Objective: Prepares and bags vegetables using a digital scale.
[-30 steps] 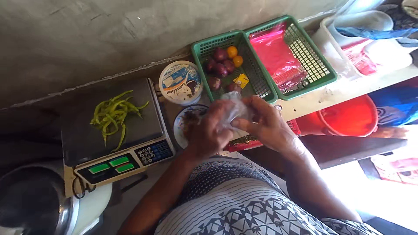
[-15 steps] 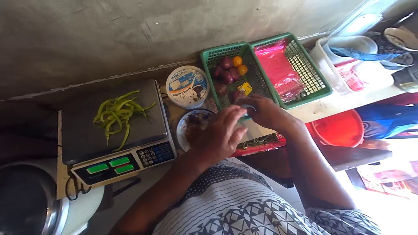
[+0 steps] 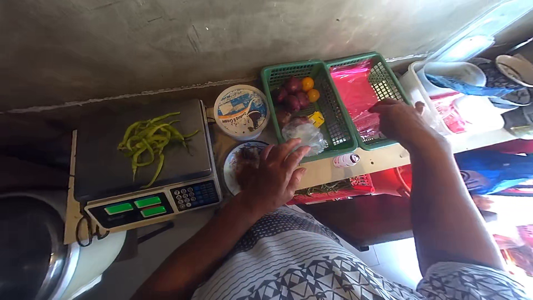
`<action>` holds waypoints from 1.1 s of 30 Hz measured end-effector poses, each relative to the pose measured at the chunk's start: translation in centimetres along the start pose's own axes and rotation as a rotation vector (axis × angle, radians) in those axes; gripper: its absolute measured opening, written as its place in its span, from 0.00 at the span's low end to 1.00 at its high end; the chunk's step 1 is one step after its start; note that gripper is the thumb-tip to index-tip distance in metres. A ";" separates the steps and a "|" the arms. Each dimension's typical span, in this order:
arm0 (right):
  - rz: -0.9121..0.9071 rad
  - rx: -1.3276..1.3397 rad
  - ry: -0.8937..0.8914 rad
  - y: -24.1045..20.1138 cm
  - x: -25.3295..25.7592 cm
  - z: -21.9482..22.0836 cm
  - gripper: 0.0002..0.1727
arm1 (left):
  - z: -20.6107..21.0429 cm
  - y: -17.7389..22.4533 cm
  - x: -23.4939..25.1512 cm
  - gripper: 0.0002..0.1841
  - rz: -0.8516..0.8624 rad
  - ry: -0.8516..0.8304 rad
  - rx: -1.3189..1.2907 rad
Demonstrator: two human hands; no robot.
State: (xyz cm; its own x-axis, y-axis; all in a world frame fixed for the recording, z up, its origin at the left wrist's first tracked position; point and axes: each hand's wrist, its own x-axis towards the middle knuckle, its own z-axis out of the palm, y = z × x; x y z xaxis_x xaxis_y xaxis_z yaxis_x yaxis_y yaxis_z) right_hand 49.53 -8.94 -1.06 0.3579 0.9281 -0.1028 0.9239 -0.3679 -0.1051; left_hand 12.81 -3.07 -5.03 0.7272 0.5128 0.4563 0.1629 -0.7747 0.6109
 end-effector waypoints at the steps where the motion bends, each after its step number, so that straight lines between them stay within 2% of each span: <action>1: -0.011 0.006 0.040 -0.3 0.0 -0.9 0.19 | 0.1 0.0 -0.1 0.21 0.003 -0.013 0.023; 3: -0.046 0.055 0.168 -0.3 0.3 -2.0 0.21 | 0.4 0.1 -0.3 0.20 0.001 -0.075 0.091; 5: -0.031 0.050 0.208 -0.7 0.6 -2.3 0.23 | 0.8 0.2 -0.4 0.22 0.003 -0.148 0.163; 7: 0.008 0.024 0.146 -0.8 1.1 -1.9 0.22 | 0.9 0.6 -0.2 0.25 0.007 -0.232 0.232; 9: 0.059 -0.006 0.029 -1.0 1.6 -1.2 0.13 | 1.0 1.0 0.0 0.28 0.002 -0.306 0.285; 10: 0.090 -0.003 -0.028 -1.2 1.9 -1.0 0.15 | 1.1 1.1 -0.1 0.29 0.000 -0.328 0.296; 12: 0.138 0.120 -0.026 -1.4 2.4 -0.4 0.23 | 1.5 1.0 -0.3 0.30 0.001 -0.336 0.309; 14: 0.175 0.250 0.072 -1.3 2.9 -0.1 0.25 | 1.4 1.1 -0.3 0.29 -0.026 -0.372 0.294; 19: 0.083 0.254 0.132 -0.4 3.7 0.4 0.16 | 1.0 1.6 -0.5 0.26 -0.081 -0.327 0.257; 21: 0.115 0.189 0.134 0.1 3.7 0.9 0.25 | 1.0 1.6 -0.6 0.23 -0.076 -0.251 0.249; 23: 0.216 0.130 0.072 -0.9 3.7 0.5 0.37 | 1.0 1.7 -0.8 0.23 -0.073 -0.223 0.246; 24: 0.256 0.098 0.029 -1.4 3.8 0.3 0.40 | 1.0 1.8 -0.8 0.23 -0.075 -0.230 0.251; 25: 0.270 0.074 -0.008 -1.7 4.0 0.2 0.39 | 1.0 1.9 -0.9 0.23 -0.073 -0.231 0.255; 28: 0.168 0.048 -0.007 -1.2 4.1 0.8 0.19 | 1.3 2.2 -0.8 0.22 -0.056 -0.229 0.257; 31: -0.144 0.088 0.084 0.8 4.0 1.8 0.09 | 1.5 2.3 -0.9 0.22 -0.045 -0.221 0.251; 32: -0.225 0.115 0.074 1.3 3.7 1.9 0.07 | 1.6 2.3 -1.0 0.21 -0.042 -0.213 0.252; 33: -0.277 0.133 0.054 1.8 3.3 2.0 0.10 | 1.7 2.2 -1.1 0.21 -0.038 -0.202 0.248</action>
State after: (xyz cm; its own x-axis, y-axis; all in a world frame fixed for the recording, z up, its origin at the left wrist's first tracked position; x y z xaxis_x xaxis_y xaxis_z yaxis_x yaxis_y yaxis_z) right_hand 52.13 -6.65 -3.61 0.1054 0.9944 0.0001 0.9627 -0.1020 -0.2507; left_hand 13.52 -5.94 -5.24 0.8312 0.4782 0.2837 0.3315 -0.8358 0.4376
